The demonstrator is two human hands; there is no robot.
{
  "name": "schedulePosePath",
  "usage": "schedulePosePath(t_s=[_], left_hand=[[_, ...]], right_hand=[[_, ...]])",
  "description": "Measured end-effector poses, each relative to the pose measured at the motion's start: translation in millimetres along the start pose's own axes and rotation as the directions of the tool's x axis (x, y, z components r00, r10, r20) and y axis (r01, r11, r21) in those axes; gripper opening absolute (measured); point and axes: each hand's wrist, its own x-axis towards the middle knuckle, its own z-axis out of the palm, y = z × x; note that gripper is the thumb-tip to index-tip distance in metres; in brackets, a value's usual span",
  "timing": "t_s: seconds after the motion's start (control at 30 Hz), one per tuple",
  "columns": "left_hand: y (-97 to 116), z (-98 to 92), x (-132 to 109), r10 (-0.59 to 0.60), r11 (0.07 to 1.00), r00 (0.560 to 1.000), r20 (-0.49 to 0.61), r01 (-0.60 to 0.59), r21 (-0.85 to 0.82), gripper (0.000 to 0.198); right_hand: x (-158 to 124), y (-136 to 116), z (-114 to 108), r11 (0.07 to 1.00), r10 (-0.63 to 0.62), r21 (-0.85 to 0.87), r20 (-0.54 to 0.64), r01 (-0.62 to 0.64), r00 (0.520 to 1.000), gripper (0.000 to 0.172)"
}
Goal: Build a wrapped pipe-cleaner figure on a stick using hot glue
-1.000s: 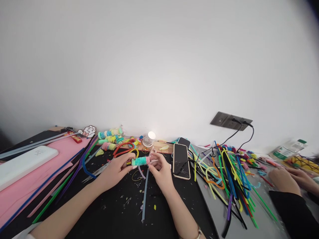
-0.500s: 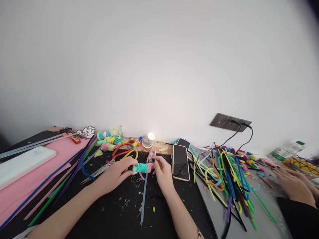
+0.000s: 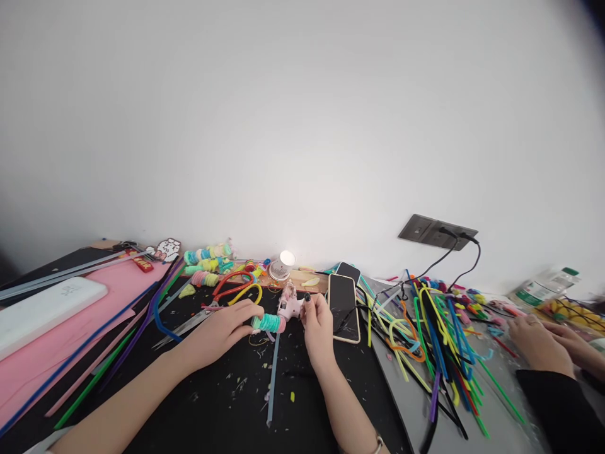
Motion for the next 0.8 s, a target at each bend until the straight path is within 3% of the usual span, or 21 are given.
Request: schedulePosePath(t_s=[0.1, 0.27, 0.4, 0.5, 0.63, 0.7, 0.8], left_hand=[[-1.2, -0.7, 0.6, -0.074, 0.996, 0.997, 0.039, 0.076, -0.056, 0.021], [-1.9, -1.1, 1.4, -0.072, 0.995, 0.997, 0.023, 0.073, -0.073, 0.022], [-0.5, 0.1, 0.6, -0.045, 0.996, 0.997, 0.057, 0.05, -0.078, 0.02], [0.1, 1.2, -0.2, -0.017, 0.997, 0.998, 0.058, 0.022, -0.079, 0.02], [-0.7, 2.9, -0.2, 0.016, 0.995, 0.997, 0.07, -0.01, -0.098, 0.023], [-0.7, 3.4, -0.1, 0.024, 0.994, 0.997, 0.069, -0.017, -0.107, 0.024], [0.5, 2.9, -0.1, 0.013, 0.996, 0.999, 0.053, -0.008, -0.093, 0.021]], right_hand=[[0.3, 1.3, -1.8, 0.995, 0.021, 0.098, -0.053, -0.016, 0.998, 0.037], [2.5, -3.0, -2.5, 0.983, 0.044, 0.184, -0.098, -0.025, 0.994, 0.038], [0.1, -7.3, 1.9, 0.994, -0.021, 0.107, 0.154, 0.004, 0.988, 0.018], [-3.0, -7.4, 6.4, 0.999, -0.034, 0.018, 0.323, 0.03, 0.946, 0.019], [-3.5, -5.3, 9.8, 0.985, 0.082, 0.105, 0.404, -0.136, 0.911, 0.009], [-2.5, -4.8, 10.2, 0.95, 0.135, 0.202, 0.42, -0.237, 0.898, 0.014], [-0.5, -5.9, 9.2, 0.914, 0.144, 0.311, 0.352, -0.261, 0.925, 0.022]])
